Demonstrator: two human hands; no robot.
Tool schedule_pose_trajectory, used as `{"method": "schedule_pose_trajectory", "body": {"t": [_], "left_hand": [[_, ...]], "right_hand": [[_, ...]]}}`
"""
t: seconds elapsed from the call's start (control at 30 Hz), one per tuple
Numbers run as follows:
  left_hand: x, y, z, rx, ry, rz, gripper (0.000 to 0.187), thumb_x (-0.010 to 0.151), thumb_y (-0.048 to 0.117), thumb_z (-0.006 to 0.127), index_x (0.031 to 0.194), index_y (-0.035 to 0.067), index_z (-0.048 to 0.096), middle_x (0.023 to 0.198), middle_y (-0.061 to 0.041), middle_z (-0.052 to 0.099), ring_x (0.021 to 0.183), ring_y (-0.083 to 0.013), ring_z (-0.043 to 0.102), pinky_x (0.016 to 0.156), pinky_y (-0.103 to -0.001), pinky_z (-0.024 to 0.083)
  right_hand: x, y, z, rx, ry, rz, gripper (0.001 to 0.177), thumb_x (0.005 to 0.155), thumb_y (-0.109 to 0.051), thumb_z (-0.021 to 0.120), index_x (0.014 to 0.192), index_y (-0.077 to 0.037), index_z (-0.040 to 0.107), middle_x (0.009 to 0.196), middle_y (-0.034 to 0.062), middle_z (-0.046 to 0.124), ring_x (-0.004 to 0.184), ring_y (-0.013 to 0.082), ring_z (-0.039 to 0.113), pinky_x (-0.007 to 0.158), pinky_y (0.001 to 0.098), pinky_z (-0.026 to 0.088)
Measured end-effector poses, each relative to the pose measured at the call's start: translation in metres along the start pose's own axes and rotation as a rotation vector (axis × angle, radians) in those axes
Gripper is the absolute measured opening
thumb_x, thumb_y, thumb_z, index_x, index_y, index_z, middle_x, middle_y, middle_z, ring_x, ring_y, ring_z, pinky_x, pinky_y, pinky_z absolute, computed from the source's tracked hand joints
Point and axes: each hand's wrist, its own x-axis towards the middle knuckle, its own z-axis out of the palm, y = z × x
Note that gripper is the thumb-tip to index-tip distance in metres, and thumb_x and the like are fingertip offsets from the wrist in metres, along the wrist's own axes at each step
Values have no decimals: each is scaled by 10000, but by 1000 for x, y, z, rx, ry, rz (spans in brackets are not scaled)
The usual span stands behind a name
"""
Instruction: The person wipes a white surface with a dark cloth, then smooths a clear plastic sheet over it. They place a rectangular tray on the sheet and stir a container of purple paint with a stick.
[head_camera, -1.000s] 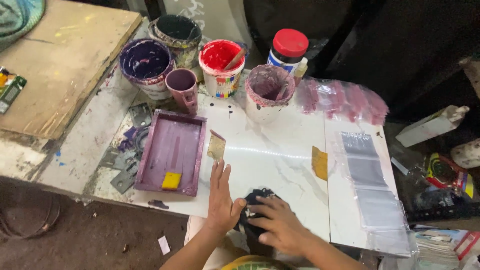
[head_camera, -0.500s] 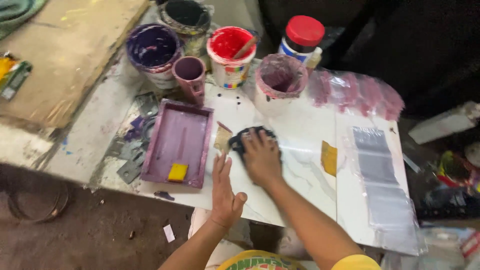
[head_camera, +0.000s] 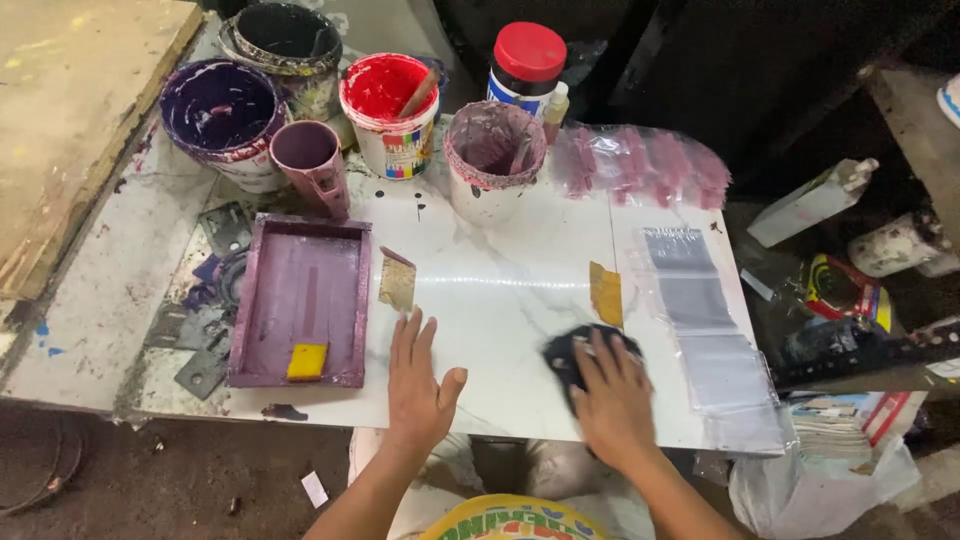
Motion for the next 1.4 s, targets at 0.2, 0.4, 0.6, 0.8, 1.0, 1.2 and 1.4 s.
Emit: {"method": "schedule_pose_trajectory", "body": {"t": [0.2,0.4,0.6,0.8,1.0,1.2,1.4], "left_hand": [[2,1,5,121,-195,-45,939,951,757,198,1472,34,495,1608,-192,396,1531,-398,266,1192,-587,231],[0,-5,5,-49,-37,41,958,966,754,195,1464,-15,475,1567,-239,444,1511,-424,333,1194,-572,304],[1,-5,-1,-73,-62,92,907,984,726,221,1455,6,508,1555,-216,471,1499,-400,378,1192,-567,334],[1,-3,1,-86,-63,81,897,986,721,227,1439,5,522,1528,-212,512,1483,-405,411,1183,-561,348],[2,-1,4,28,-161,-15,915,956,749,176,1430,56,542,1530,-169,527,1466,-363,426,1153,-569,341],[15,10,11,464,-545,-103,707,947,581,570,1471,120,456,1678,-118,248,1574,-331,133,1260,-543,101],[13,1,27,597,-457,159,834,924,679,540,1527,125,382,1692,-185,191,1546,-445,137,1142,-666,219]], "right_hand": [[-14,1,19,-106,135,194,682,963,-462,410,1584,-189,354,1670,87,315,1536,376,251,1156,600,271],[10,-89,-30,44,-155,-137,693,966,-422,511,1575,-155,320,1691,137,183,1548,402,118,1176,633,159],[18,-149,-50,146,-403,-443,649,1062,-430,276,1650,-213,107,1724,62,59,1573,363,-43,1222,605,22],[-40,-68,-11,165,30,-505,692,1026,-610,381,1533,-148,470,1653,165,319,1503,451,237,1123,608,233],[-89,42,36,-129,119,-105,769,1001,-719,270,1566,-211,390,1671,91,293,1530,370,239,1137,565,281],[-49,31,18,38,37,-169,743,1022,-723,270,1576,-248,406,1662,38,301,1532,335,186,1158,583,189],[51,-1,2,67,41,-266,683,1028,-527,420,1591,-146,349,1674,127,254,1546,370,132,1196,584,129]]}}
